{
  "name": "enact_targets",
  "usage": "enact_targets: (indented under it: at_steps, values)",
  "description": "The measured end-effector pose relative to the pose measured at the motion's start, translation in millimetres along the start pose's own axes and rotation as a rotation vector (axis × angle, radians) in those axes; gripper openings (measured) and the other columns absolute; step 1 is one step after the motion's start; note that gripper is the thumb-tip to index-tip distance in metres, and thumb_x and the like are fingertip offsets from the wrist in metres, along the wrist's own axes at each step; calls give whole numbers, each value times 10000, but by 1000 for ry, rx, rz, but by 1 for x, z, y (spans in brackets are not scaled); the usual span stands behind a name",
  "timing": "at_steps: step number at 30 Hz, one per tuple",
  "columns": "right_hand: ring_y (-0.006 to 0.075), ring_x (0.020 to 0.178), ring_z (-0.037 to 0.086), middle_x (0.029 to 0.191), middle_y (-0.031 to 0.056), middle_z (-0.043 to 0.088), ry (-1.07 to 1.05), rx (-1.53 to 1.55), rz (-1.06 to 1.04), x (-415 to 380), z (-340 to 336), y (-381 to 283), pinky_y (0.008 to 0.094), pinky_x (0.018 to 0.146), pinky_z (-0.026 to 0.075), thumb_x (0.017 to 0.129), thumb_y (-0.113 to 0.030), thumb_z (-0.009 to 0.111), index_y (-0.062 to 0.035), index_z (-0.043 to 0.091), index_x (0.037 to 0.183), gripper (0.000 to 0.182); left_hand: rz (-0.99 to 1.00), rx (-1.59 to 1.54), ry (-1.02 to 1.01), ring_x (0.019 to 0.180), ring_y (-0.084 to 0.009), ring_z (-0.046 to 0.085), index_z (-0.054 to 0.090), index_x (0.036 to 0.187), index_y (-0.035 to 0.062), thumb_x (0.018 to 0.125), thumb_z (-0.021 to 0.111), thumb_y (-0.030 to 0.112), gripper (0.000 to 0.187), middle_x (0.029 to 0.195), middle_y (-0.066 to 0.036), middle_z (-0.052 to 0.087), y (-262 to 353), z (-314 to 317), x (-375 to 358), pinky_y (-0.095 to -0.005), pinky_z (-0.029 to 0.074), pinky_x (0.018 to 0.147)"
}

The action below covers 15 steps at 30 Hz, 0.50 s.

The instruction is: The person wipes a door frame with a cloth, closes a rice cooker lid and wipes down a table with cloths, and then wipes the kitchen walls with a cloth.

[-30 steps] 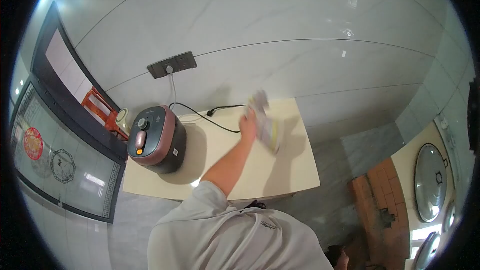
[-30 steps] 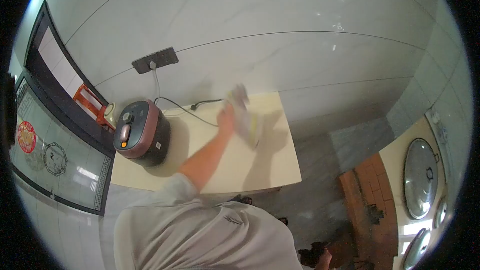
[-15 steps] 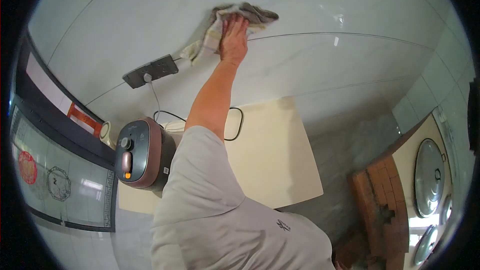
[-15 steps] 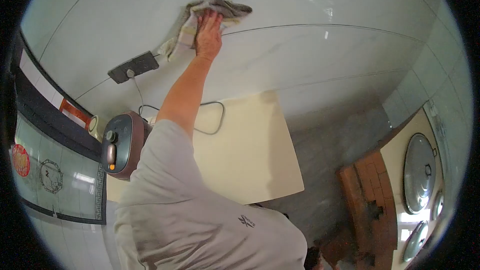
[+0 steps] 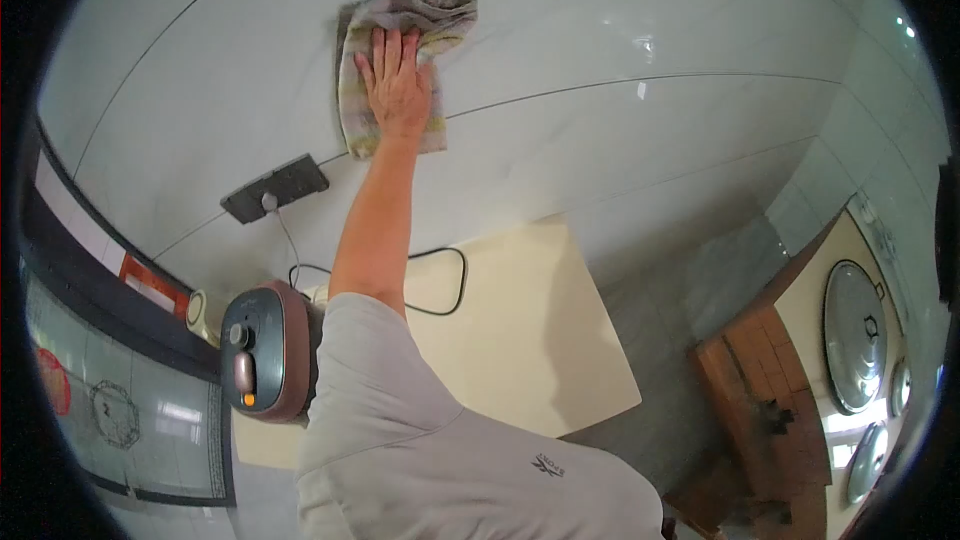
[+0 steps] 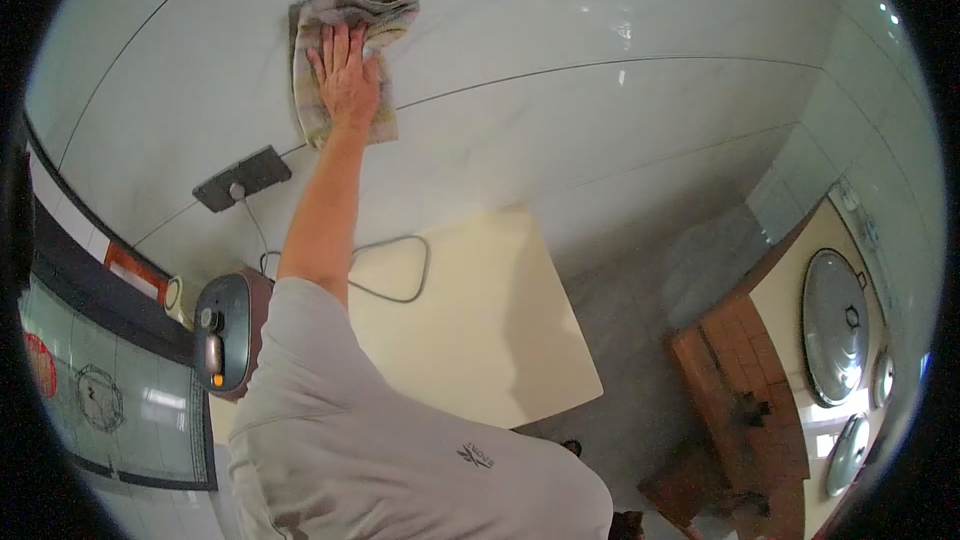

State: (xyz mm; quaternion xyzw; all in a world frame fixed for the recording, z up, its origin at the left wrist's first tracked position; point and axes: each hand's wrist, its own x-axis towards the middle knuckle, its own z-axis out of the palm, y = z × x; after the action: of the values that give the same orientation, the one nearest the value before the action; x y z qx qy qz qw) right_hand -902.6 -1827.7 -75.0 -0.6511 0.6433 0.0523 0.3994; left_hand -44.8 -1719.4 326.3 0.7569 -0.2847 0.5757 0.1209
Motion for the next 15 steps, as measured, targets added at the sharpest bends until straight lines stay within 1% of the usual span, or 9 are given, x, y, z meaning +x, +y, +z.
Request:
enact_targets:
  at_steps: [2,4,5,7,9,11,12,14,15]
  values:
    - [392,1143,676,1202,205,721,-3,-6,6,-2,4,-3,472,943,552,1026,-304,555,-56,656,1313,392,-29,-18,33,1481,-325,387,559,1446,122,957,597,228,502,1520,-126,508,24,12,-20,-578,206,1253]
    - [392,1144,676,1203,205,721,-8,-13,-2,-3,6,-3,472,943,552,1025,-307,558,-54,655,1312,394,62,-315,-464,1535,-305,310,528,1482,124,963,592,205,528,1621,-93,408,42,43,-75,-598,170,1256]
    - [392,1145,675,1204,205,721,-7,-10,-4,-3,7,-2,471,943,552,1024,-308,560,-53,655,1312,396,-54,-758,-690,1562,-276,257,510,1497,108,961,562,172,543,1673,-57,336,53,66,-123,-591,153,1263]
    - [393,1147,675,1206,205,720,-3,-11,-24,1,11,-3,471,944,551,1023,-310,563,-51,655,1311,398,902,-128,-612,1550,-274,266,474,1520,117,939,530,178,587,1657,-85,345,40,120,-179,-551,146,1289]
    - [393,1148,674,1208,204,720,-6,-20,-35,5,11,-6,471,944,551,1022,-312,566,-49,655,1310,400,660,258,-580,1540,-286,273,466,1520,125,945,527,202,584,1637,-95,354,57,93,-134,-534,111,1302]
    - [394,1150,674,1210,204,719,-13,-25,-44,15,16,-21,470,945,551,1020,-314,570,-47,655,1310,403,96,-35,-406,1527,-299,292,469,1516,137,954,537,287,586,1613,-91,379,34,54,-54,-542,74,1299]
    - [394,1150,673,1210,204,719,-10,-26,-45,25,19,-37,470,945,550,1020,-316,571,-46,655,1309,404,-40,241,-191,1542,-317,274,452,1531,146,965,571,357,616,1635,-93,355,25,30,-2,-583,78,1283]
    - [394,1152,673,1212,204,718,-13,-36,-47,30,19,-53,470,945,550,1019,-318,575,-44,654,1309,407,-301,-88,421,1572,-345,208,544,1477,139,1007,565,371,524,1635,-137,375,-8,14,72,-601,86,1268]
    - [395,1153,672,1213,204,718,-15,-40,-53,33,18,-61,469,945,550,1018,-319,577,-43,654,1308,408,-300,-105,438,1572,-345,208,544,1477,139,1007,565,371,524,1635,-137,375,-2,14,85,-601,86,1268]
